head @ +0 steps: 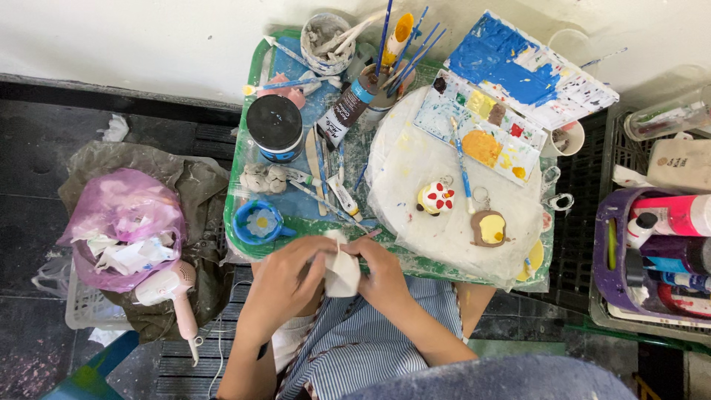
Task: The person paints clay figurines using a brush and a palette. They wipe the brush with a tissue, select various colors from a paint palette, and apply yellow and black paint to the surface of a bread-shaped figurine and a mushroom-shaped figurine.
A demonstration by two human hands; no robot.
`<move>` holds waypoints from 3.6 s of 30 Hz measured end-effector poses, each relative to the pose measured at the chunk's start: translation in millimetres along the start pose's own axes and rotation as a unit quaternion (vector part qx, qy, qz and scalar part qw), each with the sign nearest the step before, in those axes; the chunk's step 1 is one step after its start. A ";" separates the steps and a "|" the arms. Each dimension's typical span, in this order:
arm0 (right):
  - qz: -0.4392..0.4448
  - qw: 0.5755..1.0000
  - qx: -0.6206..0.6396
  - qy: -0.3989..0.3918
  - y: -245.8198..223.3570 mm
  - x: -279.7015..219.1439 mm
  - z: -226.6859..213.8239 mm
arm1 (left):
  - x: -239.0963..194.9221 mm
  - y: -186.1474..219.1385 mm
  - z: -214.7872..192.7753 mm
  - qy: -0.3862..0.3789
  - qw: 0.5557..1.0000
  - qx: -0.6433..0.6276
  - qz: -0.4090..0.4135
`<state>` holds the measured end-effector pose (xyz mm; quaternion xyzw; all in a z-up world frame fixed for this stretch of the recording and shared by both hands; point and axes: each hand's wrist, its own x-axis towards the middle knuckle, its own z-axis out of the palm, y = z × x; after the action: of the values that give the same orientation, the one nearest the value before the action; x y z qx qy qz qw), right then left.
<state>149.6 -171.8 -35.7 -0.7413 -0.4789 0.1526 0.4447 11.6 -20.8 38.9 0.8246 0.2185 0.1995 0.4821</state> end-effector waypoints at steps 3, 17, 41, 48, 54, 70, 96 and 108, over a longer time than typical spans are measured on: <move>0.030 0.996 -0.073 0.033 -2.5 0.9 2.7 | 18.2 -4.3 9.7 0.090 0.986 0.143 0.013; 0.060 0.974 -0.215 0.046 -8.5 6.0 -0.3 | 110.8 -64.8 103.1 0.170 0.900 0.399 -0.048; 0.019 0.995 -0.081 -0.054 -10.1 25.1 5.1 | 246.5 -51.4 -63.0 0.043 0.940 0.338 -0.009; -0.060 0.988 -0.089 -0.115 -24.7 38.6 -8.9 | 315.9 -127.0 -41.3 -0.202 0.819 0.497 -0.205; -0.112 0.983 -0.111 -0.093 -24.2 35.9 -10.4 | 294.4 -109.8 -72.4 -0.124 0.896 0.412 -0.108; -0.017 0.990 0.103 -0.096 -10.5 9.0 -17.9 | 81.0 -9.4 -75.8 -0.095 0.985 -0.139 -0.047; 0.037 0.948 0.308 0.066 -35.9 71.0 -60.1 | 44.5 2.4 -33.6 -0.206 0.966 -0.155 -0.036; 0.060 0.993 0.078 -0.065 -75.2 89.2 -59.6 | 98.5 -21.6 -136.1 0.105 0.990 0.058 -0.075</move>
<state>189.5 -115.9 75.9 -0.7200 -0.4485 0.2640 0.4592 15.7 139.5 93.6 0.8072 0.3404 0.2351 0.4211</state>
